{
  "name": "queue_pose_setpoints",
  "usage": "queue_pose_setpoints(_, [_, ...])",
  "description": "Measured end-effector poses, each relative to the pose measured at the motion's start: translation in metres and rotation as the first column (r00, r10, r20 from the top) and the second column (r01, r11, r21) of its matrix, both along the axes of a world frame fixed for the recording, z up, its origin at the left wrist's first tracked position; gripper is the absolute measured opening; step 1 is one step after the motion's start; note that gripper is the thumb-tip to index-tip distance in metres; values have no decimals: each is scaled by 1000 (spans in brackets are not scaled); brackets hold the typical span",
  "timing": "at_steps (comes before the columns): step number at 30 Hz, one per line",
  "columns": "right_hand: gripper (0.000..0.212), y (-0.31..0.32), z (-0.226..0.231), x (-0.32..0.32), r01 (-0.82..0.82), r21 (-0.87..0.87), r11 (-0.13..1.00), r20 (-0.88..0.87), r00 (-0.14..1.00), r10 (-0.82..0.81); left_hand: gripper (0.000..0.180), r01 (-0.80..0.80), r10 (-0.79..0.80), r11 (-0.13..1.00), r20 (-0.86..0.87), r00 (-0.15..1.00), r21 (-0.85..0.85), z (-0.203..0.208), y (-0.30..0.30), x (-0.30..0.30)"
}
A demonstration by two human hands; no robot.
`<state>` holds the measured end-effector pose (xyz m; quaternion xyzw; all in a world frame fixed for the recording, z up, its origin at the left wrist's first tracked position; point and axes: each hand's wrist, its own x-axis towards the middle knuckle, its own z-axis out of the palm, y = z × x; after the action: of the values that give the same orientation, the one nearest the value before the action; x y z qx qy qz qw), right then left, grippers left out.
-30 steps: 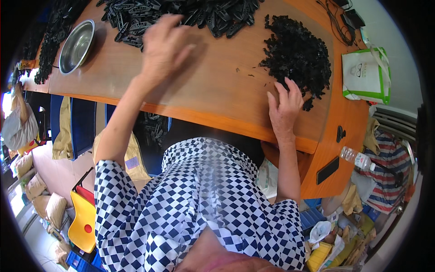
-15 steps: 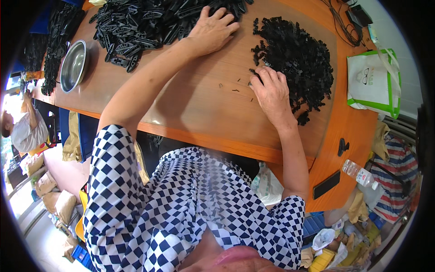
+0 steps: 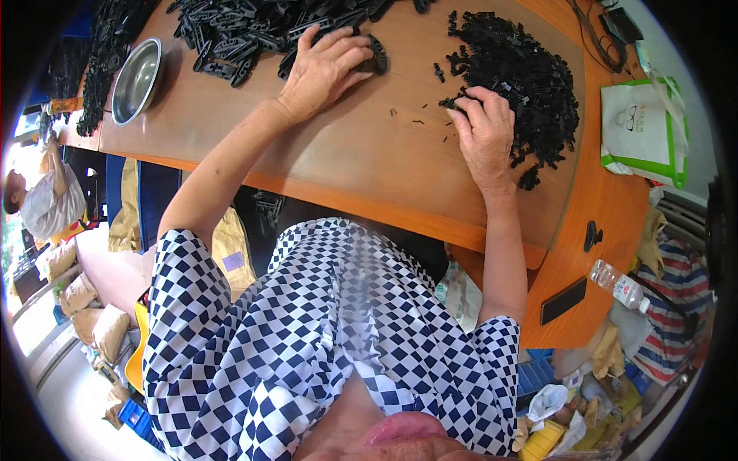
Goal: The person assembles small black plastic components by hand at a workstation.
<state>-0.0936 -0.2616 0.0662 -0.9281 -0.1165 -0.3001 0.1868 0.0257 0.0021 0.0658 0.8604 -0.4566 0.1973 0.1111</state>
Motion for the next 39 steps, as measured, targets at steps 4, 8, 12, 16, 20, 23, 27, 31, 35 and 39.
queue_pose_setpoints(4, [6,-18,-6,7,24,156,987,-12,1000,-22,27,-21,15,921,-18,1000,-389,17,-17,0])
queue_pose_setpoints(8, [4,-26,1,10,134,257,957,-86,990,-116,26,-390,-324,572,-636,700,-721,5,-11,-17])
queue_pose_setpoints(12, [5,-30,3,-4,201,263,944,-150,975,-166,34,-749,-776,288,-603,183,-597,-6,12,-57])
queue_pose_setpoints(16, [8,-25,-7,-28,230,144,963,-275,944,-184,41,-837,-875,281,-483,-23,-469,-22,25,-94])
queue_pose_setpoints(20, [12,-12,-21,-39,243,-182,953,-259,923,-285,39,-858,-846,327,-528,-79,-396,-24,17,-115])
queue_pose_setpoints(23, [15,-5,-28,-35,205,-294,934,-224,935,-275,33,-842,-846,336,-528,-72,-423,-31,13,-121])
queue_pose_setpoints(27, [13,9,-38,-36,107,-375,921,-107,982,-158,27,-824,-888,317,-453,-84,-469,-33,6,-128])
queue_pose_setpoints(31, [9,18,-41,-38,38,-145,989,-42,998,-45,32,-835,-890,327,-442,-114,-442,-36,8,-131])
queue_pose_setpoints(35, [11,40,-31,-49,-14,156,988,-120,992,34,37,-840,-866,332,-492,-91,-429,-38,9,-134])
queue_pose_setpoints(39, [17,64,-23,-61,-86,252,964,-34,995,98,35,-830,-871,335,-482,-94,-445,-40,5,-136])
